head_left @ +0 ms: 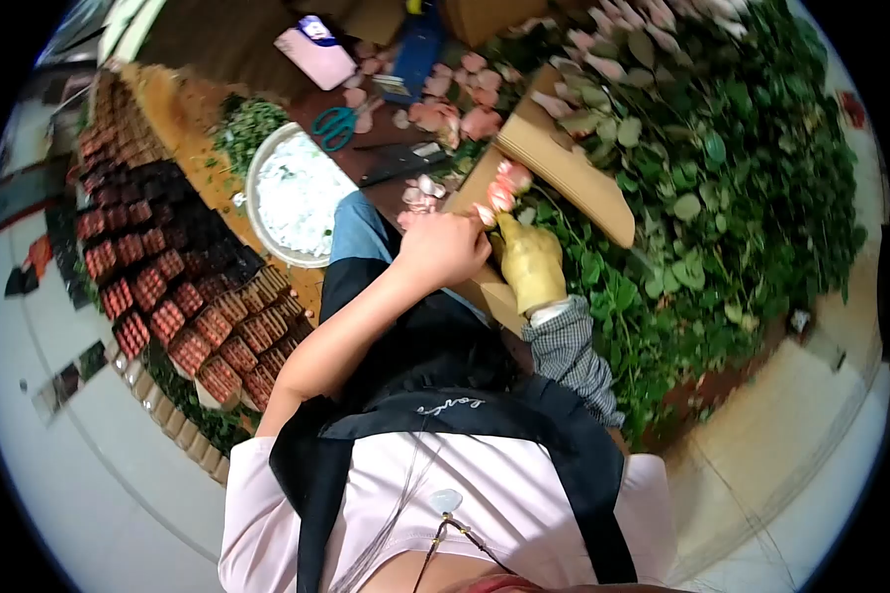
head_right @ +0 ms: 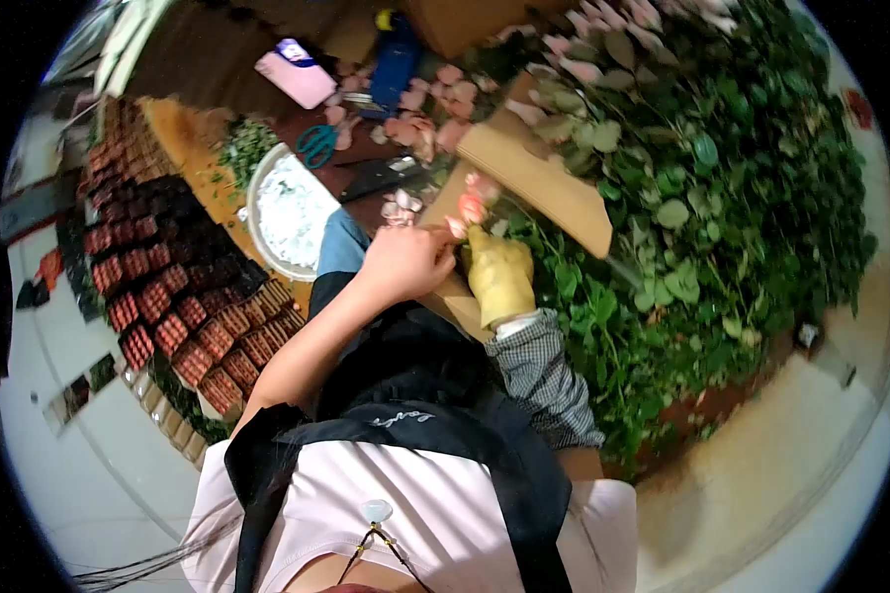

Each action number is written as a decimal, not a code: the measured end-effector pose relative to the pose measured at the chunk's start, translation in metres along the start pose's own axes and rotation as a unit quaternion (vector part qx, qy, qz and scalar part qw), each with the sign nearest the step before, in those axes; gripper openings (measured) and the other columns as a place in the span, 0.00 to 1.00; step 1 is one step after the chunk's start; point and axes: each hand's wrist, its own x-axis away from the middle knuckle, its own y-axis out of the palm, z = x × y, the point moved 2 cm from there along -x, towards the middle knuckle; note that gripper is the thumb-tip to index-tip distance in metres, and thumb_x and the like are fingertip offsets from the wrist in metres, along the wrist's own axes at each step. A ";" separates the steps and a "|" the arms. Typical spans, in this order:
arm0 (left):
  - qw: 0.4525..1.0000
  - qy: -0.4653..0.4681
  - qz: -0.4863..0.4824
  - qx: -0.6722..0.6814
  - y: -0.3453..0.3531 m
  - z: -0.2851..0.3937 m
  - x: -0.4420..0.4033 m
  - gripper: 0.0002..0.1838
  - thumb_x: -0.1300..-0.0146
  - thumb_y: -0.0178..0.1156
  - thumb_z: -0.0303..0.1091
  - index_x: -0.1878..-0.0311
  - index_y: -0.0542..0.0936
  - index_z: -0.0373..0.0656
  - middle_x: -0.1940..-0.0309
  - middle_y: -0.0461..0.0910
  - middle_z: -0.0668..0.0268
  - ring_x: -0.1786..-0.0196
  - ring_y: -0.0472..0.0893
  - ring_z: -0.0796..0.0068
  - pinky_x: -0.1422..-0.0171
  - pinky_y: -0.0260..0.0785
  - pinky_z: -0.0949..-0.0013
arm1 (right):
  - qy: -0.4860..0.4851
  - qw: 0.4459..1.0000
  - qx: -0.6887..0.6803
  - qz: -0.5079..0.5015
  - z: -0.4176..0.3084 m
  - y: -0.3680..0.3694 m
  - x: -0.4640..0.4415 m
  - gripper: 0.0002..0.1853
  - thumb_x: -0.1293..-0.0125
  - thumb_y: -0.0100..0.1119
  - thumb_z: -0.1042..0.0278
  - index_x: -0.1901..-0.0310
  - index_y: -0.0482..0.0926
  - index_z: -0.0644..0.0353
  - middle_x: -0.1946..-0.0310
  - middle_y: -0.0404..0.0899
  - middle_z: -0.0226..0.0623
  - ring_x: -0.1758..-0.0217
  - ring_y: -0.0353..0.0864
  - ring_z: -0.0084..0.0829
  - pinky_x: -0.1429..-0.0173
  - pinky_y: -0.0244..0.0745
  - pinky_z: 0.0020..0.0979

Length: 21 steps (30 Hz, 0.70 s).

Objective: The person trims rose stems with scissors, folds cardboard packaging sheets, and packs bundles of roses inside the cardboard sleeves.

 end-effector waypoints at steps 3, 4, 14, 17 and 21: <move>0.986 0.060 0.151 -0.027 -0.002 0.010 0.013 0.09 0.38 0.60 0.37 0.65 0.82 0.41 0.69 0.84 0.58 0.71 0.84 0.57 0.62 0.77 0.55 | 0.009 1.000 -0.005 0.019 -0.005 -0.010 -0.005 0.10 0.36 0.63 0.63 0.56 0.79 0.56 0.73 0.82 0.43 0.69 0.83 0.47 0.61 0.76 0.46; 0.976 0.111 0.188 -0.017 0.000 0.008 0.015 0.08 0.40 0.63 0.36 0.68 0.81 0.41 0.70 0.83 0.62 0.71 0.83 0.61 0.63 0.75 0.59 | 0.015 1.000 -0.004 0.016 -0.003 -0.008 -0.007 0.10 0.36 0.63 0.62 0.57 0.79 0.56 0.74 0.82 0.43 0.69 0.83 0.46 0.61 0.77 0.45; 0.983 0.152 0.064 -0.074 0.020 0.023 0.010 0.15 0.40 0.60 0.40 0.66 0.84 0.34 0.56 0.80 0.46 0.59 0.82 0.56 0.65 0.78 0.64 | -0.022 0.977 0.178 -0.117 0.000 0.002 0.000 0.16 0.34 0.58 0.63 0.45 0.73 0.53 0.78 0.81 0.32 0.73 0.83 0.36 0.67 0.76 0.36; 0.980 0.174 0.005 -0.099 0.020 0.025 0.002 0.17 0.42 0.58 0.38 0.63 0.83 0.30 0.52 0.80 0.37 0.59 0.85 0.55 0.67 0.80 0.63 | -0.004 0.977 0.183 -0.111 -0.007 -0.009 0.001 0.16 0.35 0.58 0.63 0.46 0.77 0.52 0.77 0.82 0.33 0.71 0.84 0.37 0.66 0.76 0.38; 0.977 0.167 -0.091 -0.096 0.019 0.021 -0.004 0.19 0.43 0.59 0.41 0.61 0.84 0.30 0.55 0.81 0.35 0.70 0.85 0.57 0.67 0.80 0.63 | 0.194 0.980 0.002 0.034 -0.012 -0.038 -0.003 0.11 0.32 0.59 0.55 0.54 0.82 0.47 0.70 0.86 0.41 0.68 0.85 0.42 0.61 0.79 0.43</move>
